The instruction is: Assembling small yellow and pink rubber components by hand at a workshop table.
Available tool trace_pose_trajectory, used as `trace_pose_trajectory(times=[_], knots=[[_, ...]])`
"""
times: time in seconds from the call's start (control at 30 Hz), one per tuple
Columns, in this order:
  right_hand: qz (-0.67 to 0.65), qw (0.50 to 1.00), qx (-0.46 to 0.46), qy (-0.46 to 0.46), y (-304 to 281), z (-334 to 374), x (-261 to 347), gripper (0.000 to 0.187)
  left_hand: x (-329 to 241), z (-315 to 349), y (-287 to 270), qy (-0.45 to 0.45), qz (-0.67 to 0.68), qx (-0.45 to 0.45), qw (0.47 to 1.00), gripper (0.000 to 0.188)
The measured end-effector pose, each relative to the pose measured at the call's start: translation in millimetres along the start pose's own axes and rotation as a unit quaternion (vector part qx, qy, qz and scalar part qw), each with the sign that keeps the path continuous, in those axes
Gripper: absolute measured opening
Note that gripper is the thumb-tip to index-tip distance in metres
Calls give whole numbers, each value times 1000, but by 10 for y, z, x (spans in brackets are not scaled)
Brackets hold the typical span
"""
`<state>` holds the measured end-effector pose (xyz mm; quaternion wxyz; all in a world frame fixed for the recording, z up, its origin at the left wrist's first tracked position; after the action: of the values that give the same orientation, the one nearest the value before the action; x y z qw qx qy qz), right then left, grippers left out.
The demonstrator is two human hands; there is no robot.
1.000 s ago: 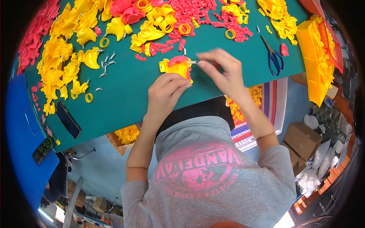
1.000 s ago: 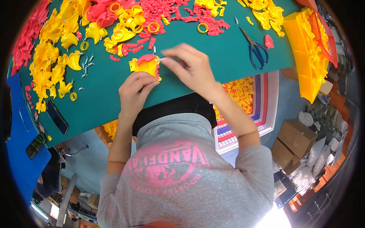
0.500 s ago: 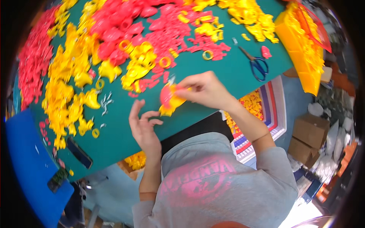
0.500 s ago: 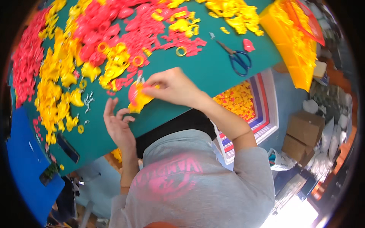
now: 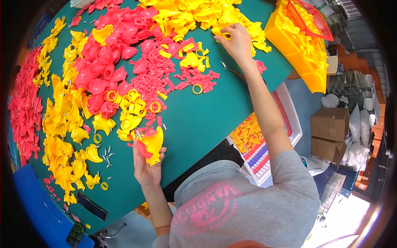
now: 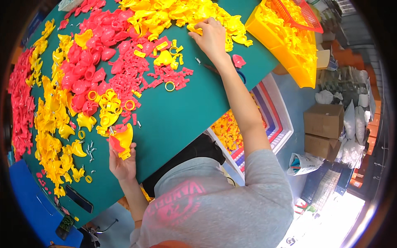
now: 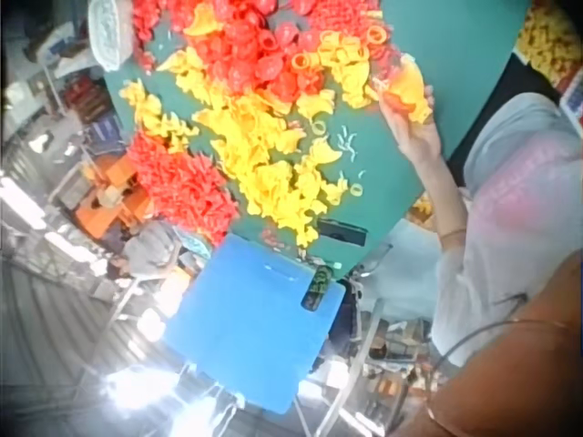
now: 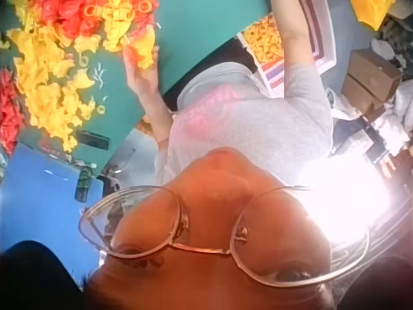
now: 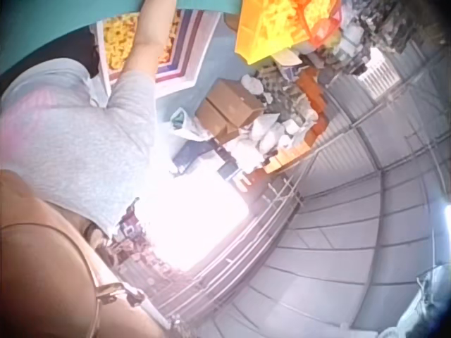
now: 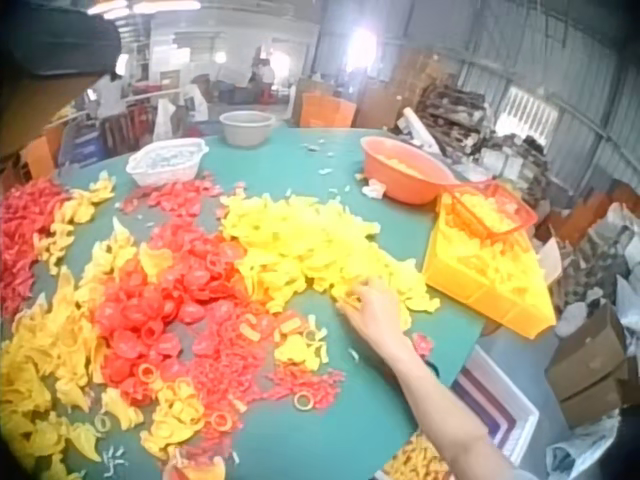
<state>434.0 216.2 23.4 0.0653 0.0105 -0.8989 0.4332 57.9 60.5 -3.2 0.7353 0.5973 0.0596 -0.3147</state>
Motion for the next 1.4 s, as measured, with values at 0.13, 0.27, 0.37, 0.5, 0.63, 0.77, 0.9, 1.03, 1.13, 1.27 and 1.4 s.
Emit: trace_pose_trajectory(times=[0.13, 0.27, 0.37, 0.5, 0.63, 0.77, 0.9, 1.03, 1.13, 1.27, 1.4], knots=[[10, 1000, -17, -25, -60, -22, 43, 27, -101, 47, 12, 12, -30, 29, 999, 60], [-342, 893, 86, 278, -400, 49, 236, 34, -150, 109, -14, 31, -91, -53, 994, 81], [-604, 690, 279, 286, -542, 337, 662, 27, -155, 131, -25, 51, -98, -62, 992, 89], [-539, 596, 588, 94, -599, 760, 1244, 25, -171, 224, -46, 44, -82, -49, 994, 97], [-348, 813, 456, -100, -680, 873, 1485, 30, -204, 374, -96, 57, -107, -26, 992, 95], [-287, 865, 368, -185, -890, 1134, 1592, 51, -159, 456, -126, 73, -134, -48, 987, 88], [-338, 847, 374, -169, -871, 1207, 1573, 64, -83, 471, -68, 99, -191, -42, 976, 80], [-493, 795, 340, -95, -1041, 1187, 1710, 68, -3, 441, 84, 148, -217, 31, 964, 75], [-631, 708, 309, -66, -1129, 1218, 1854, 77, 25, 459, 216, 149, -265, 4, 953, 78], [-642, 702, 302, -65, -1097, 1239, 1921, 78, -2, 423, 291, 178, -312, 53, 932, 75], [-639, 712, 279, -82, -1070, 1289, 1924, 77, 5, 411, 282, 189, -337, 58, 921, 75]])
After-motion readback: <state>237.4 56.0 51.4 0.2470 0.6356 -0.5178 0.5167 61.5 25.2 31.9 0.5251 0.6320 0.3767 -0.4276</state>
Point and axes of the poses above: each hand's wrist, its own z-axis away from the middle knuckle, its own y-axis out of the palm, x = y × z, the point moved 2 cm from there along -z, towards the middle knuckle, and after that the axes turned 4 degrees about -x, right-handed, at the moved point
